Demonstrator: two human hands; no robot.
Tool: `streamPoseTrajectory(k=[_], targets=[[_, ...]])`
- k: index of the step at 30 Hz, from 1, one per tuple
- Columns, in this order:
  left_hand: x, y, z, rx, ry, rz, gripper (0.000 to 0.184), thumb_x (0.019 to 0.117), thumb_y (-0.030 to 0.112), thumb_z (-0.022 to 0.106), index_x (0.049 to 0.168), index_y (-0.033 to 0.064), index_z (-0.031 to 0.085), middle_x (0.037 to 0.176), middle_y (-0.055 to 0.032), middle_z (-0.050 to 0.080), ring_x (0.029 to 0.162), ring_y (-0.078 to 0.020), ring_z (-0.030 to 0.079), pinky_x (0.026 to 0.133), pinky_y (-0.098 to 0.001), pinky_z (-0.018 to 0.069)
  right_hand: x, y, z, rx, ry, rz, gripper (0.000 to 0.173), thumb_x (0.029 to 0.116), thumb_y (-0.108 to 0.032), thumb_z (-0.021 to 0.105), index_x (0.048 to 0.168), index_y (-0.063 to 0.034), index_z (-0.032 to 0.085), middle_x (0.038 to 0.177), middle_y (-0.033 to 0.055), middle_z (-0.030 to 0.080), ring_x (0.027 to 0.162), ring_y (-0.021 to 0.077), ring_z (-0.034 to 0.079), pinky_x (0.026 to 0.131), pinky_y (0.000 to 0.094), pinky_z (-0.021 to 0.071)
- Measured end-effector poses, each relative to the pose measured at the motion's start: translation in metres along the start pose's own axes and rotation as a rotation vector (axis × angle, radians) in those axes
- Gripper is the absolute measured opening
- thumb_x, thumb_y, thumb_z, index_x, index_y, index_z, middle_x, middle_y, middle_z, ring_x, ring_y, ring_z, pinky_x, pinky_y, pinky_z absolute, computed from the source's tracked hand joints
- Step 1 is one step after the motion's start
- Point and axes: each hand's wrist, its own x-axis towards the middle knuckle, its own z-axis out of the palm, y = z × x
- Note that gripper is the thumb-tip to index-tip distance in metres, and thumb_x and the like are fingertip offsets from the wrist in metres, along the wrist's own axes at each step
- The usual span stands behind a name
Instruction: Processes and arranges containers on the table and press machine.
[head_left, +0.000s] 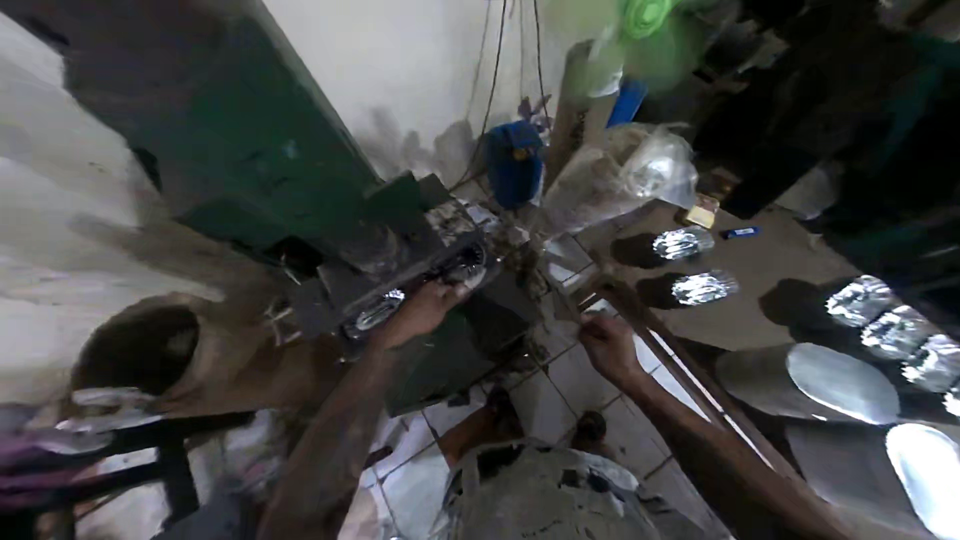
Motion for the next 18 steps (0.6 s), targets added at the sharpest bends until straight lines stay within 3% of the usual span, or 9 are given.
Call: streamPoseTrajectory(k=[1,4,7,9,11,13,15,16,18], targets=[[-0.016,-0.009,-0.007,0.005,-0.094,0.03,0.049,0.1098,0.04,0.043,0.097,-0.0015,0.066,0.08,-0.0167,0.061,0.073,-0.029,0.061,0.07,-0.0508,0.0517,0.014,0.001,0.017,-0.105,-0.026,-0.178,0.014,0.0907,0.003,0.063,0.1,0.0051,0.073,0.095,0.0171,0.074,0.089,0.0277,0.072,0.085,0.0442,0.0597],[-0.045,-0.044,-0.023,0.25,-0.301,-0.02,0.048,0.1104,0.037,0.042,0.114,-0.0032,0.068,0.114,-0.0236,0.066,0.109,-0.0381,0.064,0.099,-0.0559,0.0478,0.058,-0.01,0.064,-0.366,-0.306,-0.629,0.022,0.0918,0.001,0.064,0.108,-0.0069,0.078,0.113,0.009,0.076,0.109,0.029,0.072,0.097,0.0496,0.0571],[-0.073,-0.043,-0.038,0.356,-0.318,-0.06,0.046,0.1121,0.031,0.038,0.13,-0.0041,0.062,0.135,-0.0265,0.06,0.13,-0.042,0.055,0.112,-0.055,0.0396,0.12,-0.017,0.109,-0.453,-0.618,-0.864,0.025,0.0954,0.002,0.061,0.114,-0.0051,0.075,0.121,0.01,0.073,0.121,0.0308,0.065,0.104,0.0544,0.0501],[-0.102,-0.027,-0.035,0.367,-0.342,-0.014,0.037,0.1104,0.023,0.044,0.132,-0.0018,0.062,0.137,-0.0248,0.059,0.132,-0.0415,0.054,0.113,-0.0544,0.0405,0.14,-0.028,0.141,-0.558,-0.734,-0.782,0.03,0.098,0.002,0.058,0.125,-0.0046,0.069,0.132,0.011,0.068,0.131,0.0317,0.059,0.108,0.0561,0.0464],[-0.141,-0.014,-0.024,0.231,-0.283,0.146,0.024,0.0987,0.01,0.062,0.119,0.0002,0.07,0.117,-0.0211,0.069,0.112,-0.0363,0.066,0.099,-0.0507,0.0515,0.129,-0.069,0.179,-0.535,-0.853,-0.583,0.036,0.1032,-0.006,0.052,0.138,-0.0066,0.062,0.146,0.0105,0.058,0.138,0.0306,0.052,0.113,0.0572,0.0416],[-0.169,0.004,-0.004,0.021,-0.265,0.368,0.021,0.0956,0.01,0.065,0.114,0.0017,0.073,0.102,-0.0165,0.073,0.095,-0.0296,0.071,0.089,-0.0467,0.0572,0.11,-0.124,0.222,-0.435,-0.97,-0.447,0.036,0.1045,-0.007,0.052,0.139,-0.0033,0.059,0.149,0.0132,0.055,0.141,0.033,0.048,0.12,0.0638,0.0266],[-0.184,0.028,0.014,-0.1,-0.334,0.432,0.022,0.0997,0.016,0.061,0.11,0.0002,0.073,0.095,-0.0156,0.073,0.088,-0.0277,0.073,0.084,-0.0454,0.0587,0.102,-0.163,0.241,-0.467,-1.07,-0.431,0.034,0.1049,-0.003,0.051,0.138,0.004,0.055,0.148,0.0185,0.053,0.14,0.0356,0.048,0.117,0.0659,0.0293],[-0.19,0.034,0.023,-0.144,-0.376,0.408,0.026,0.1015,0.018,0.059,0.115,-0.0006,0.071,0.101,-0.0176,0.073,0.094,-0.0291,0.072,0.088,-0.046,0.0574,0.107,-0.165,0.24,-0.477,-1.108,-0.48,0.034,0.1041,-0.003,0.052,0.137,0.0055,0.056,0.148,0.0194,0.053,0.142,0.0359,0.046,0.118,0.0665,0.0279],[-0.203,0.04,0.041,-0.275,-0.394,0.335,0.042,0.1009,0.016,0.059,0.139,-0.0026,0.057,0.125,-0.0227,0.065,0.115,-0.0319,0.065,0.103,-0.0456,0.0507,0.119,-0.15,0.219,-0.522,-1.24,-0.577,0.041,0.1007,-0.009,0.06,0.139,0.0057,0.056,0.15,0.0211,0.05,0.145,0.0386,0.041,0.121,0.0636,0.0259]])
